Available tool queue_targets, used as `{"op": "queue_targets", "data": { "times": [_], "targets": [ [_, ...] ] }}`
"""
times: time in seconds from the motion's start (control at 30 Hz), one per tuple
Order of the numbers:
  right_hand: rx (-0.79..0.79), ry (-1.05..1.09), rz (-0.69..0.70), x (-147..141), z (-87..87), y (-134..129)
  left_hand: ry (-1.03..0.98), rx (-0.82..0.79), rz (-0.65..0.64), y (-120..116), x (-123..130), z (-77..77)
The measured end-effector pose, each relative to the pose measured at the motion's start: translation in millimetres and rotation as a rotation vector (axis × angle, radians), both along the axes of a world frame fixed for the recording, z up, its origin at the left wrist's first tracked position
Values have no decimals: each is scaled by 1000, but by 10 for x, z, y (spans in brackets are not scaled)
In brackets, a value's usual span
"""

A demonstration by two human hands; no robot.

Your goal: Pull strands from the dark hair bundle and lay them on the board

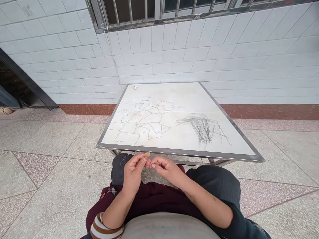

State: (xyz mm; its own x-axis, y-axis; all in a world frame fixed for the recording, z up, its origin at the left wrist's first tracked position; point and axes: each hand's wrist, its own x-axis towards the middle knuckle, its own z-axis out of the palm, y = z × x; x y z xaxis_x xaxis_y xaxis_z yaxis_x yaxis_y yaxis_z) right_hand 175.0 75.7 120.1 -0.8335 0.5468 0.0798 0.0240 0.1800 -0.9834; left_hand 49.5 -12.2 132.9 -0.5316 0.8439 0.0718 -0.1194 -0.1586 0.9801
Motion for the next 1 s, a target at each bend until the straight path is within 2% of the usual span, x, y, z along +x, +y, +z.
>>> {"op": "queue_targets", "data": {
  "times": [0.1,0.17,0.33,0.5,0.6,0.67,0.73,0.77,0.87,0.93,1.0],
  "targets": [
    [100,22,-46,-20,-11,-29,-54,13,53,5,8,-22],
    [111,27,-25,-15,-2,-34,-103,12,45,8,8,-26],
    [-38,49,113,16,17,5,-115,7,22,16,29,12],
    [-71,42,85,34,8,70,-53,-58,-29,8,64,-10],
    [-187,32,66,83,21,123,-123,-150,-60,-51,-98,-93],
    [-250,29,81,130,46,156,-178,-171,29,-114,-318,-107],
    [-285,3,117,174,79,182,-169,-130,139,-173,-562,-36],
    [-292,-17,138,192,97,190,-131,-111,144,-194,-664,33],
    [-283,-75,189,218,142,201,61,-173,-26,-199,-794,292],
    [-270,-100,212,219,163,197,172,-235,-170,-156,-741,421],
    [-254,-119,221,217,177,191,228,-263,-263,-97,-639,466]
  ]
}}
